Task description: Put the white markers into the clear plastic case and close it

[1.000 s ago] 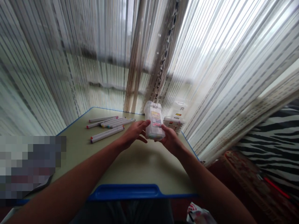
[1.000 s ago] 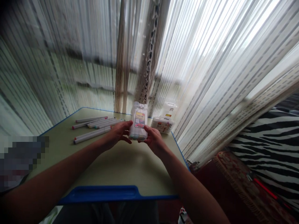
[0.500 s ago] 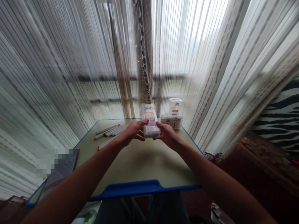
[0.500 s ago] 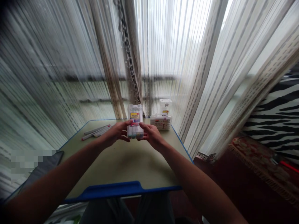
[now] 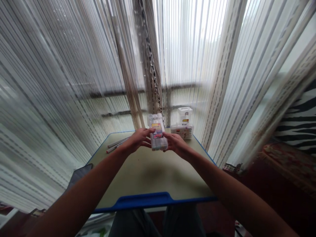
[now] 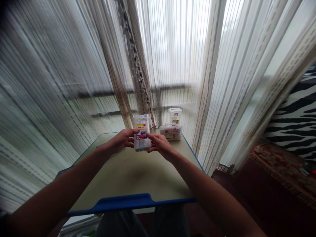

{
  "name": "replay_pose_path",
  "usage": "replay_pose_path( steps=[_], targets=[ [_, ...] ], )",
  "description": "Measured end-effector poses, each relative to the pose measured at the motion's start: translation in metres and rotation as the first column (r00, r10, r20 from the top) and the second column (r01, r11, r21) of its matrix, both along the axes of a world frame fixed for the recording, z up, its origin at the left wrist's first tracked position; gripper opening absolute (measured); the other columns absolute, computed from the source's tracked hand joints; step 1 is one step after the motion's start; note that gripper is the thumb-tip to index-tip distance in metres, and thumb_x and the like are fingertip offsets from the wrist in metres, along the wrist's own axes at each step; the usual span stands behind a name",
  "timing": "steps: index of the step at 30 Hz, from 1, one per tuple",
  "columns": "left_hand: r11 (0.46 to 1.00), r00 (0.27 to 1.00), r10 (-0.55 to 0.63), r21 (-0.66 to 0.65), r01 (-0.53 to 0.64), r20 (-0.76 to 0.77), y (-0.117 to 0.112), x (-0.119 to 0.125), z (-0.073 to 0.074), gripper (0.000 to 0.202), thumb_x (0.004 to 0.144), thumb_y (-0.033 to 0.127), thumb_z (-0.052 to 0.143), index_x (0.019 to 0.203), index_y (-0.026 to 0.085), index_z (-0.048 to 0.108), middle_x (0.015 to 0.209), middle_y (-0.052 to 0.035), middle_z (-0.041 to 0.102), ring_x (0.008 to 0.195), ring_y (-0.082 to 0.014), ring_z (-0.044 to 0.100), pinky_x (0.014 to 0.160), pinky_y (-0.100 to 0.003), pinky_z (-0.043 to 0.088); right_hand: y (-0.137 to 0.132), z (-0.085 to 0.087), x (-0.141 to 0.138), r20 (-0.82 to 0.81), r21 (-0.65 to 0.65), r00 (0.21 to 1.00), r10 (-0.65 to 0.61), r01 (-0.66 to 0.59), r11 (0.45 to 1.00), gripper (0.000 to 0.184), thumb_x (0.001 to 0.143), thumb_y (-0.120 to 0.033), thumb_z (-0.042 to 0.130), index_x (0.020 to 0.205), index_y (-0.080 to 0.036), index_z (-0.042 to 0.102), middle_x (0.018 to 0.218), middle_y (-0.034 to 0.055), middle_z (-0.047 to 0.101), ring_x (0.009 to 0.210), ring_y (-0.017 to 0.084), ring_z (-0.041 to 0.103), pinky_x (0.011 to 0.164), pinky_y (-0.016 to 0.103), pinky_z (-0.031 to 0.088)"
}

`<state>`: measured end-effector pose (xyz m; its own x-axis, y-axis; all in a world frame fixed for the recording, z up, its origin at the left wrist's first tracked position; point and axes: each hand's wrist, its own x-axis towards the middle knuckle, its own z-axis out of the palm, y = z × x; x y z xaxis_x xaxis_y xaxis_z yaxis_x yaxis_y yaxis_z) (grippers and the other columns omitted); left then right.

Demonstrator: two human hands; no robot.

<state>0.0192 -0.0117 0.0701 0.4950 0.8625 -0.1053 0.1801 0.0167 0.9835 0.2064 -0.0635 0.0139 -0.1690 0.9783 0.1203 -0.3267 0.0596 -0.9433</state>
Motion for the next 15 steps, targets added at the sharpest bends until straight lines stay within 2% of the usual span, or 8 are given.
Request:
replay_pose_path(
  steps=[6, 12, 15],
  targets=[
    [0.999, 1.000, -0.012, 0.042, 0.011, 0.024, -0.001, -0.004, 0.022, 0.050, 0.074, 0.053, 0.075, 0.098, 0.010, 0.068, 0.087, -0.0103, 0.070, 0.061, -0.0172, 0.064, 0.058, -0.032, 0.054, 0.004, 0.031, 0.010, 0.112, 0.062, 0.991, -0.074, 0.068, 0.996, 0.038, 0.084, -0.051, 0.072, 0.085, -0.013, 0.071, 0.076, 0.0062, 0.070, 0.058, 0.011, 0.064, 0.051, 0.020, 0.053],
    [0.995, 0.999, -0.048, 0.085, 0.046, 0.026, 0.006, -0.004, 0.038, 0.047, 0.077, 0.054, 0.072, 0.097, 0.011, 0.069, 0.093, -0.0125, 0.073, 0.066, -0.0177, 0.066, 0.058, -0.029, 0.053, 0.019, 0.073, 0.028, 0.237, 0.127, 0.952, -0.193, 0.166, 0.978, 0.027, 0.093, -0.040, 0.065, 0.098, -0.014, 0.070, 0.090, 0.0091, 0.073, 0.064, 0.013, 0.068, 0.057, 0.024, 0.056],
    [0.990, 0.998, -0.051, 0.131, 0.047, 0.026, 0.011, -0.003, 0.046, 0.050, 0.077, 0.055, 0.072, 0.101, 0.012, 0.068, 0.097, -0.0127, 0.073, 0.069, -0.0184, 0.066, 0.058, -0.030, 0.054, 0.031, 0.095, 0.033, 0.255, 0.129, 0.938, -0.235, 0.208, 0.970, 0.026, 0.094, -0.039, 0.064, 0.098, -0.014, 0.069, 0.091, 0.0116, 0.074, 0.066, 0.014, 0.069, 0.061, 0.026, 0.058]
  ],
)
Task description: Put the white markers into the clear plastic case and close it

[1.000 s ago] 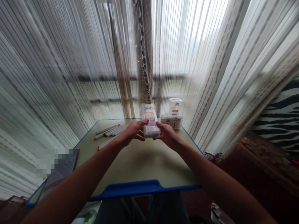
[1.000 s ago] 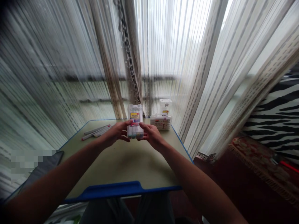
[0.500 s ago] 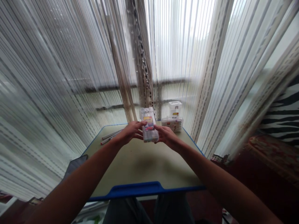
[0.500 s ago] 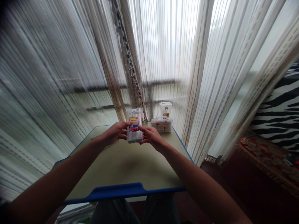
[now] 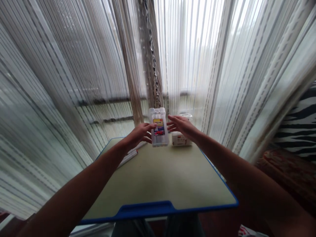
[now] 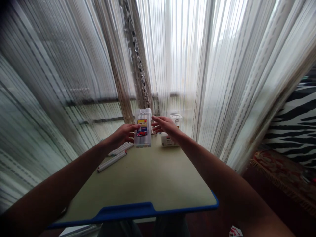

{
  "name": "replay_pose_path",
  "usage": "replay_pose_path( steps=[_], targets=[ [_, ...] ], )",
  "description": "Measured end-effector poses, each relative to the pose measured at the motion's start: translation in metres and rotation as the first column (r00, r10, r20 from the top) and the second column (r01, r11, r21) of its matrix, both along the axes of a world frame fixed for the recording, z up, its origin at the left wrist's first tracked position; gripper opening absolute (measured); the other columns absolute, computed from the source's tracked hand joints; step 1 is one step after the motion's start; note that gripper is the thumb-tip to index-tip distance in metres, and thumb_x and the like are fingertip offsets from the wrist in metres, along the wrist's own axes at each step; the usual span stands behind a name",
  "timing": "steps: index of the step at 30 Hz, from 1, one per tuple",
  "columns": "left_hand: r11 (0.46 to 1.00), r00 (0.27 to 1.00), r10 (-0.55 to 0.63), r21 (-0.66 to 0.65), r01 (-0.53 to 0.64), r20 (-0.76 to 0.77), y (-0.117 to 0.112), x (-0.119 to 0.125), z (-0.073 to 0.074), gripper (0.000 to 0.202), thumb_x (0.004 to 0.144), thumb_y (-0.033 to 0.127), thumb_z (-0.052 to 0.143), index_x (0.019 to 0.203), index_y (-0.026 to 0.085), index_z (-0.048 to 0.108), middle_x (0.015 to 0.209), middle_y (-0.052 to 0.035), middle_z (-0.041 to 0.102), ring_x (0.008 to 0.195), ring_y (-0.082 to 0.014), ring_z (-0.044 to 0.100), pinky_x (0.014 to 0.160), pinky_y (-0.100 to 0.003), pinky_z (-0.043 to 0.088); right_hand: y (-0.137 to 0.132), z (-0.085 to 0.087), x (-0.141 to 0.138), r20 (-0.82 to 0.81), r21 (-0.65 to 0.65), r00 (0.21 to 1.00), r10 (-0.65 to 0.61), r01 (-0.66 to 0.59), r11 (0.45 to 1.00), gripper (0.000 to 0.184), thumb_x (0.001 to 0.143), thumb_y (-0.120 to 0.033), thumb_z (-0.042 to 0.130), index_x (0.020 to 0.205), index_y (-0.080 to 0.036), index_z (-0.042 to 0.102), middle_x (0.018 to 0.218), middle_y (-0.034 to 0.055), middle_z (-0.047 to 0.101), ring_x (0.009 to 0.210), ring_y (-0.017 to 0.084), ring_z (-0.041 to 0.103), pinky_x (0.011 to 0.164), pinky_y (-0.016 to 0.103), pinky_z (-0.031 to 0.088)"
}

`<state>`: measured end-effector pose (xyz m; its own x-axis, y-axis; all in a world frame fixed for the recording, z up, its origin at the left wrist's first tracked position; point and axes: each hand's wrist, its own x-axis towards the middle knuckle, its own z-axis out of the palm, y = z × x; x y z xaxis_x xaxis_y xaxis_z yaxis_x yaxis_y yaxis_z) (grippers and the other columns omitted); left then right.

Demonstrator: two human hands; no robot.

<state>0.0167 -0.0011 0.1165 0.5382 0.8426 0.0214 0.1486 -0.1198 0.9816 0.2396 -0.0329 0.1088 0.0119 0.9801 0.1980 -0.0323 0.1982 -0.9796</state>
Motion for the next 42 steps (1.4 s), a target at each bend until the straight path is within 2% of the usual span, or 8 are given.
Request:
replay_pose_path(
  steps=[6, 10, 14, 18, 27, 33, 38, 42],
  targets=[
    [0.995, 1.000, -0.025, 0.097, 0.025, -0.001, 0.001, 0.002, 0.015, 0.058, 0.075, 0.053, 0.075, 0.115, 0.014, 0.061, 0.103, -0.0139, 0.072, 0.078, -0.0220, 0.069, 0.063, -0.033, 0.056, 0.023, 0.032, 0.002, 0.008, 0.050, 0.999, 0.039, -0.040, 0.998, 0.027, 0.093, -0.039, 0.065, 0.103, -0.015, 0.069, 0.091, 0.0094, 0.072, 0.068, 0.013, 0.068, 0.066, 0.025, 0.057],
    [0.992, 0.999, -0.051, 0.112, 0.051, -0.001, 0.002, 0.002, 0.021, 0.060, 0.076, 0.050, 0.076, 0.122, 0.015, 0.058, 0.106, -0.0136, 0.072, 0.084, -0.0236, 0.070, 0.067, -0.036, 0.058, 0.030, 0.042, 0.003, 0.002, 0.074, 0.994, 0.107, -0.107, 0.992, 0.025, 0.093, -0.039, 0.064, 0.097, -0.015, 0.069, 0.085, 0.0080, 0.071, 0.065, 0.013, 0.066, 0.066, 0.025, 0.056],
    [0.991, 0.998, -0.059, 0.121, 0.060, -0.010, 0.008, 0.000, 0.025, 0.060, 0.076, 0.050, 0.075, 0.122, 0.015, 0.058, 0.104, -0.0131, 0.071, 0.083, -0.0231, 0.069, 0.067, -0.035, 0.058, 0.034, 0.048, 0.005, 0.019, 0.079, 0.994, 0.106, -0.107, 0.991, 0.026, 0.090, -0.040, 0.067, 0.093, -0.015, 0.070, 0.086, 0.0091, 0.071, 0.066, 0.014, 0.066, 0.065, 0.027, 0.057],
    [0.994, 0.998, -0.065, 0.087, 0.066, -0.009, 0.017, 0.000, 0.027, 0.062, 0.074, 0.052, 0.077, 0.121, 0.015, 0.060, 0.106, -0.0137, 0.071, 0.082, -0.0230, 0.070, 0.066, -0.035, 0.058, 0.042, 0.050, 0.005, 0.021, 0.076, 0.995, 0.096, -0.097, 0.992, 0.029, 0.087, -0.043, 0.071, 0.094, -0.015, 0.071, 0.086, 0.0099, 0.070, 0.065, 0.016, 0.066, 0.064, 0.030, 0.059],
    [0.997, 0.997, -0.071, -0.003, 0.071, 0.035, 0.034, 0.004, 0.037, 0.050, 0.075, 0.053, 0.077, 0.106, 0.015, 0.069, 0.101, -0.0136, 0.072, 0.070, -0.0199, 0.069, 0.058, -0.032, 0.058, 0.063, 0.055, 0.010, 0.002, 0.025, 0.998, 0.055, -0.055, 0.998, 0.034, 0.086, -0.046, 0.072, 0.095, -0.014, 0.069, 0.083, 0.0091, 0.067, 0.061, 0.016, 0.066, 0.055, 0.028, 0.059],
    [0.995, 0.996, -0.066, -0.071, 0.071, 0.061, 0.041, 0.008, 0.032, 0.052, 0.075, 0.055, 0.075, 0.105, 0.013, 0.071, 0.100, -0.0135, 0.073, 0.069, -0.0191, 0.067, 0.057, -0.031, 0.057, 0.066, 0.049, 0.013, 0.009, 0.006, 0.999, 0.043, -0.043, 0.999, 0.036, 0.088, -0.048, 0.067, 0.097, -0.014, 0.068, 0.088, 0.0106, 0.068, 0.061, 0.016, 0.066, 0.055, 0.029, 0.058],
    [0.987, 0.992, -0.099, -0.123, 0.108, 0.074, 0.040, 0.009, 0.022, 0.051, 0.074, 0.053, 0.076, 0.109, 0.016, 0.070, 0.101, -0.0125, 0.073, 0.072, -0.0211, 0.068, 0.059, -0.034, 0.059, 0.068, 0.039, 0.018, -0.068, 0.001, 0.982, 0.179, -0.179, 0.984, 0.031, 0.085, -0.044, 0.071, 0.097, -0.016, 0.070, 0.094, 0.0101, 0.071, 0.067, 0.016, 0.066, 0.060, 0.028, 0.058],
    [0.986, 0.988, -0.149, -0.076, 0.151, 0.032, 0.030, 0.007, 0.018, 0.052, 0.075, 0.054, 0.075, 0.109, 0.014, 0.069, 0.103, -0.0141, 0.073, 0.076, -0.0219, 0.070, 0.057, -0.032, 0.058, 0.063, 0.035, 0.021, -0.072, 0.016, 0.956, 0.285, -0.284, 0.959, 0.030, 0.081, -0.041, 0.076, 0.095, -0.015, 0.070, 0.095, 0.0106, 0.074, 0.074, 0.018, 0.068, 0.069, 0.029, 0.059]
  ],
)
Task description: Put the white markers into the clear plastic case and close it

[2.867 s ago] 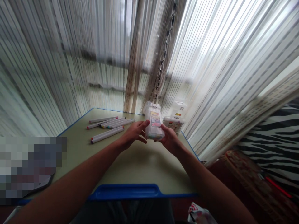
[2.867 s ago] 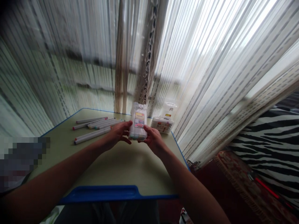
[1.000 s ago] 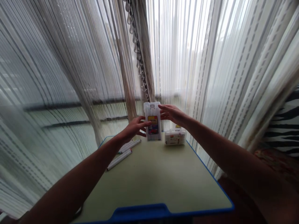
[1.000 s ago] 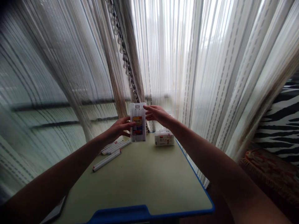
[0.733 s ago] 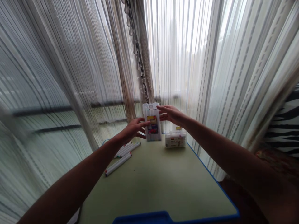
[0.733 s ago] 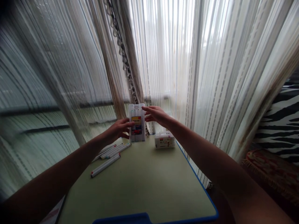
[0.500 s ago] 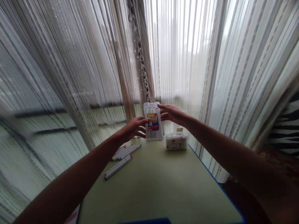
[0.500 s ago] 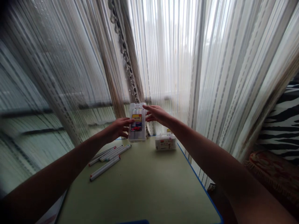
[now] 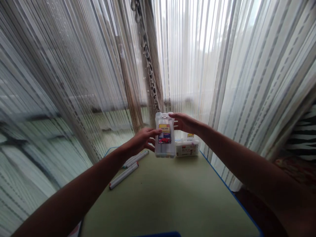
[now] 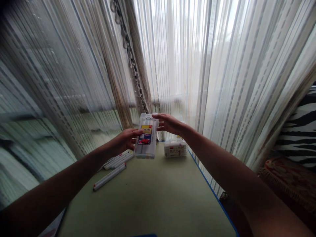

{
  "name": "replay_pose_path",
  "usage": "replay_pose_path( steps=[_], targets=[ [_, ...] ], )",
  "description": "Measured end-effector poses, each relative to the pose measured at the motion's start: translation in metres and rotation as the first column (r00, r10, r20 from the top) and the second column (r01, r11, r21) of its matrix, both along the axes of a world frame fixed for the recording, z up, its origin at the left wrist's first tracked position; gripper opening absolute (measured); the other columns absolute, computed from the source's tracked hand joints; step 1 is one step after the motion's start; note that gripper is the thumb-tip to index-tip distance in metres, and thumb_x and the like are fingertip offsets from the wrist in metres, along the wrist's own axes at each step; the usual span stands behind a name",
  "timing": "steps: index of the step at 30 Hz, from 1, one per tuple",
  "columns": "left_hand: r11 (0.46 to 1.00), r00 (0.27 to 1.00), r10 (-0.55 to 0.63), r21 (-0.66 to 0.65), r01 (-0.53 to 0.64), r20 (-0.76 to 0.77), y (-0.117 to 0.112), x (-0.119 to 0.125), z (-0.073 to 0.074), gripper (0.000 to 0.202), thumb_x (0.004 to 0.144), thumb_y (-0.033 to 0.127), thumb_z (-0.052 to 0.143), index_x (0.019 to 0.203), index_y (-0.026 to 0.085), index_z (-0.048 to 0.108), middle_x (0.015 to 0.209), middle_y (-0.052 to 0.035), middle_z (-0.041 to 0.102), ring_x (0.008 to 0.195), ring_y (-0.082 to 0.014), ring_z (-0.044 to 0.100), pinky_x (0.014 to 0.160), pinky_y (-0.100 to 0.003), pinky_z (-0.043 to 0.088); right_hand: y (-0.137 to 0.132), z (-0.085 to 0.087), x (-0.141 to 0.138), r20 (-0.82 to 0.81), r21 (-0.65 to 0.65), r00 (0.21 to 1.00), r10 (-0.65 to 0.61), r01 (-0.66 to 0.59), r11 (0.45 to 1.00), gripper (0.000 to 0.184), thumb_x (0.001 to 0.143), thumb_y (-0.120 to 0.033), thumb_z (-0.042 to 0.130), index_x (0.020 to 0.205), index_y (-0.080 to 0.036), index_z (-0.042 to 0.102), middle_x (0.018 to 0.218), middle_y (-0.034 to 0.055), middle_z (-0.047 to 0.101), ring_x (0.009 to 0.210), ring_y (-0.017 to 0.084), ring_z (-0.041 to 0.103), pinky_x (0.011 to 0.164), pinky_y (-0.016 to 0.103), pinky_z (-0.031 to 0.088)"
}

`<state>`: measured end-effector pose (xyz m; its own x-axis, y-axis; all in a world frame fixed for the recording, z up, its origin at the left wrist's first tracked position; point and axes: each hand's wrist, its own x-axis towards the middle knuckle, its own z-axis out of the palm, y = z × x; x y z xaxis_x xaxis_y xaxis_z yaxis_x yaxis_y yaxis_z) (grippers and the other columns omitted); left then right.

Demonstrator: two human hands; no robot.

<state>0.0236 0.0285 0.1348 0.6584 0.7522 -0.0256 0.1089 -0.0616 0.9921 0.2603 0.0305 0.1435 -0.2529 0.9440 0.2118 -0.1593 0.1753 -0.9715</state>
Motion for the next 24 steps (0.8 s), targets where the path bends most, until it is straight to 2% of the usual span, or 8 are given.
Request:
replay_pose_path(
  steps=[3, 5, 8, 11, 14, 19, 21, 24],
  targets=[
    [0.995, 0.998, -0.004, 0.095, 0.010, -0.069, -0.009, -0.005, -0.006, 0.057, 0.072, 0.053, 0.079, 0.111, 0.013, 0.063, 0.100, -0.0150, 0.072, 0.080, -0.0242, 0.071, 0.057, -0.031, 0.058, -0.011, -0.002, -0.001, 0.064, 0.083, 0.997, 0.050, -0.055, 0.995, 0.031, 0.076, -0.037, 0.081, 0.092, -0.014, 0.070, 0.094, 0.0094, 0.074, 0.081, 0.017, 0.068, 0.077, 0.030, 0.057],
    [0.990, 0.996, 0.002, 0.142, 0.012, -0.092, -0.013, -0.009, -0.015, 0.061, 0.070, 0.048, 0.083, 0.115, 0.015, 0.058, 0.102, -0.0142, 0.071, 0.085, -0.0259, 0.072, 0.062, -0.033, 0.060, -0.021, -0.004, -0.001, 0.151, 0.153, 0.987, 0.050, -0.074, 0.985, 0.032, 0.074, -0.035, 0.083, 0.095, -0.014, 0.071, 0.093, 0.0076, 0.074, 0.085, 0.017, 0.069, 0.079, 0.031, 0.055],
    [0.986, 0.996, -0.023, 0.163, 0.036, -0.084, -0.014, -0.014, -0.029, 0.062, 0.070, 0.040, 0.085, 0.118, 0.018, 0.054, 0.106, -0.0119, 0.069, 0.092, -0.0251, 0.072, 0.073, -0.037, 0.060, -0.033, -0.006, -0.002, 0.305, 0.229, 0.952, 0.000, -0.073, 0.971, 0.037, 0.071, -0.031, 0.085, 0.102, -0.016, 0.071, 0.093, 0.0056, 0.074, 0.086, 0.018, 0.069, 0.075, 0.031, 0.054],
    [0.986, 0.994, -0.039, 0.155, 0.054, -0.100, -0.012, -0.014, -0.037, 0.060, 0.071, 0.038, 0.084, 0.117, 0.018, 0.053, 0.108, -0.0116, 0.067, 0.093, -0.0246, 0.072, 0.075, -0.037, 0.060, -0.038, -0.006, -0.001, 0.362, 0.238, 0.932, -0.022, -0.070, 0.969, 0.038, 0.070, -0.030, 0.085, 0.102, -0.016, 0.071, 0.091, 0.0050, 0.074, 0.085, 0.019, 0.070, 0.073, 0.031, 0.054],
    [0.987, 0.997, -0.022, 0.158, 0.034, -0.076, -0.010, -0.011, -0.036, 0.057, 0.072, 0.040, 0.083, 0.115, 0.018, 0.054, 0.107, -0.0112, 0.067, 0.091, -0.0238, 0.071, 0.074, -0.036, 0.059, -0.037, -0.004, -0.002, 0.341, 0.244, 0.939, -0.041, -0.046, 0.969, 0.037, 0.071, -0.032, 0.084, 0.103, -0.017, 0.072, 0.099, 0.0074, 0.074, 0.088, 0.020, 0.071, 0.077, 0.034, 0.055],
    [0.974, 0.999, 0.041, 0.222, -0.043, 0.014, 0.000, -0.002, -0.029, 0.061, 0.067, 0.040, 0.086, 0.115, 0.019, 0.055, 0.106, -0.0092, 0.065, 0.084, -0.0190, 0.069, 0.070, -0.033, 0.057, -0.029, 0.001, -0.002, 0.226, 0.289, 0.954, -0.197, 0.128, 0.949, 0.062, 0.066, -0.031, 0.088, 0.123, -0.023, 0.065, 0.122, 0.0123, 0.068, 0.100, 0.025, 0.069, 0.082, 0.040, 0.059],
    [0.963, 0.995, 0.087, 0.254, -0.095, 0.040, 0.006, 0.000, -0.025, 0.063, 0.066, 0.041, 0.087, 0.116, 0.020, 0.055, 0.107, -0.0087, 0.065, 0.082, -0.0175, 0.068, 0.070, -0.033, 0.057, -0.024, 0.002, -0.001, 0.211, 0.269, 0.948, -0.239, 0.178, 0.946, 0.064, 0.068, -0.036, 0.088, 0.125, -0.021, 0.063, 0.121, 0.0137, 0.068, 0.099, 0.025, 0.069, 0.080, 0.040, 0.061],
    [0.947, 0.991, 0.122, 0.292, -0.132, 0.053, 0.016, 0.005, -0.017, 0.064, 0.066, 0.040, 0.087, 0.117, 0.020, 0.054, 0.108, -0.0083, 0.063, 0.083, -0.0173, 0.067, 0.074, -0.036, 0.058, -0.017, 0.003, 0.005, 0.227, 0.225, 0.950, -0.214, 0.163, 0.961, 0.054, 0.075, -0.044, 0.082, 0.120, -0.019, 0.065, 0.111, 0.0129, 0.072, 0.098, 0.024, 0.069, 0.080, 0.038, 0.060]
  ],
)
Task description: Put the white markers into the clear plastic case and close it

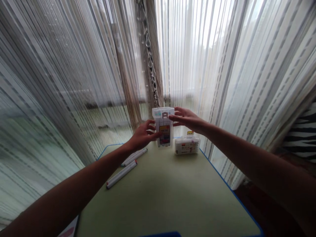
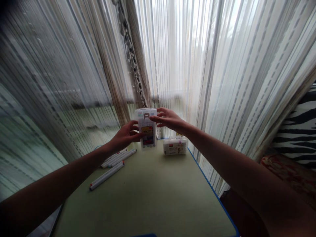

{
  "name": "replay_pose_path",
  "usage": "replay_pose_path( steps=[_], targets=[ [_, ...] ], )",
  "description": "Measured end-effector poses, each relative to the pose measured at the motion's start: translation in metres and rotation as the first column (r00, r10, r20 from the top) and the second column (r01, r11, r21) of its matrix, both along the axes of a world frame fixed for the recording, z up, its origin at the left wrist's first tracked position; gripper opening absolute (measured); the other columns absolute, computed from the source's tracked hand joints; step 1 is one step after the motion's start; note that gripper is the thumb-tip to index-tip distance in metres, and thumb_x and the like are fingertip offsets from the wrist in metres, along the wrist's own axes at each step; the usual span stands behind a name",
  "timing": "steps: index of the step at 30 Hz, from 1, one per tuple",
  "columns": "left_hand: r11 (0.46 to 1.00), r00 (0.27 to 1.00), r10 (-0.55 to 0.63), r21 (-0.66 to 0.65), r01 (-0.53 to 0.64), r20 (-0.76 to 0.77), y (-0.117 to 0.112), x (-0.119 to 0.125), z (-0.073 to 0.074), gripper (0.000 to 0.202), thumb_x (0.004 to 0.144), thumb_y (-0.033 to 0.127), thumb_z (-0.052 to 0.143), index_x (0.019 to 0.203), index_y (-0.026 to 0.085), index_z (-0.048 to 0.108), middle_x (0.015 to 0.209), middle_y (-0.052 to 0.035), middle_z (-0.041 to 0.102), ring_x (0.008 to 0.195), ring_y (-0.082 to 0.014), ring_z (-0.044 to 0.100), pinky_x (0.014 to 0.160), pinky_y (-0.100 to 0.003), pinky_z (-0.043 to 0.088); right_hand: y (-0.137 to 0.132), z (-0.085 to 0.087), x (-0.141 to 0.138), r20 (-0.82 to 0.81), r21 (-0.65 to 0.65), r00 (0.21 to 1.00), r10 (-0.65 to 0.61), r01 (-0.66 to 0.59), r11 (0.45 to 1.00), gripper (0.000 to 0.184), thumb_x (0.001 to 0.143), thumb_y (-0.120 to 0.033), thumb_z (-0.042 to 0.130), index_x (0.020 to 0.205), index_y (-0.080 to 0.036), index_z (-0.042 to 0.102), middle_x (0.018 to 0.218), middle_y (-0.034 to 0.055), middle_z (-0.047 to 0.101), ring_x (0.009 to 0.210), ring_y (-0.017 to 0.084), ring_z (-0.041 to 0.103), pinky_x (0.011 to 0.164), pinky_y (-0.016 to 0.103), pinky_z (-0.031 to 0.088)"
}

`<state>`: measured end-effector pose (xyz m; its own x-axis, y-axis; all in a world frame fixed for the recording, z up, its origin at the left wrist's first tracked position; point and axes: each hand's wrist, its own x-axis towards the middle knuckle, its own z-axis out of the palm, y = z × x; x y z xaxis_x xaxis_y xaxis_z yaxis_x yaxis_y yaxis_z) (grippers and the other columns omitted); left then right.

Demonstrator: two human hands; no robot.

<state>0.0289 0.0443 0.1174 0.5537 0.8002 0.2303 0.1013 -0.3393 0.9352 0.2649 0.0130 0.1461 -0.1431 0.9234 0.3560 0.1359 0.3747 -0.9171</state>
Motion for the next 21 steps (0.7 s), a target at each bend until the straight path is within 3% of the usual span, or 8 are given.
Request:
replay_pose_path(
  steps=[7, 12, 16, 21],
  targets=[
    [0.999, 1.000, -0.017, 0.042, 0.017, 0.012, 0.017, 0.019, 0.027, 0.062, 0.067, 0.038, 0.087, 0.117, 0.018, 0.056, 0.102, -0.0077, 0.064, 0.089, -0.0216, 0.068, 0.076, -0.040, 0.060, 0.009, 0.015, 0.013, 0.008, 0.009, 0.999, 0.033, -0.033, 0.999, 0.040, 0.082, -0.053, 0.074, 0.096, -0.016, 0.071, 0.094, 0.0086, 0.074, 0.083, 0.018, 0.068, 0.077, 0.032, 0.057],
    [0.997, 0.998, -0.051, 0.060, 0.049, 0.042, 0.028, 0.032, 0.048, 0.062, 0.069, 0.036, 0.086, 0.120, 0.017, 0.057, 0.102, -0.0097, 0.068, 0.088, -0.0222, 0.068, 0.076, -0.040, 0.060, 0.014, 0.034, 0.021, 0.013, 0.025, 1.000, -0.007, 0.007, 1.000, 0.041, 0.082, -0.052, 0.075, 0.098, -0.014, 0.070, 0.094, 0.0097, 0.073, 0.078, 0.017, 0.068, 0.071, 0.031, 0.058],
    [0.994, 0.995, -0.096, -0.039, 0.097, 0.038, 0.036, 0.039, 0.061, 0.055, 0.074, 0.043, 0.081, 0.117, 0.014, 0.062, 0.102, -0.0115, 0.071, 0.075, -0.0195, 0.069, 0.069, -0.037, 0.060, 0.021, 0.044, 0.027, 0.000, 0.031, 0.998, -0.068, 0.068, 0.997, 0.042, 0.084, -0.049, 0.074, 0.104, -0.013, 0.067, 0.096, 0.0105, 0.071, 0.073, 0.017, 0.069, 0.066, 0.030, 0.059],
    [0.974, 0.991, -0.071, -0.204, 0.094, 0.117, 0.039, 0.046, 0.074, 0.044, 0.078, 0.048, 0.072, 0.106, 0.014, 0.067, 0.098, -0.0122, 0.074, 0.077, -0.0215, 0.071, 0.063, -0.033, 0.061, 0.024, 0.051, 0.027, -0.030, -0.060, 0.993, -0.112, 0.110, 0.992, 0.042, 0.086, -0.048, 0.071, 0.105, -0.011, 0.064, 0.092, 0.0119, 0.069, 0.062, 0.015, 0.068, 0.058, 0.028, 0.059]
  ],
)
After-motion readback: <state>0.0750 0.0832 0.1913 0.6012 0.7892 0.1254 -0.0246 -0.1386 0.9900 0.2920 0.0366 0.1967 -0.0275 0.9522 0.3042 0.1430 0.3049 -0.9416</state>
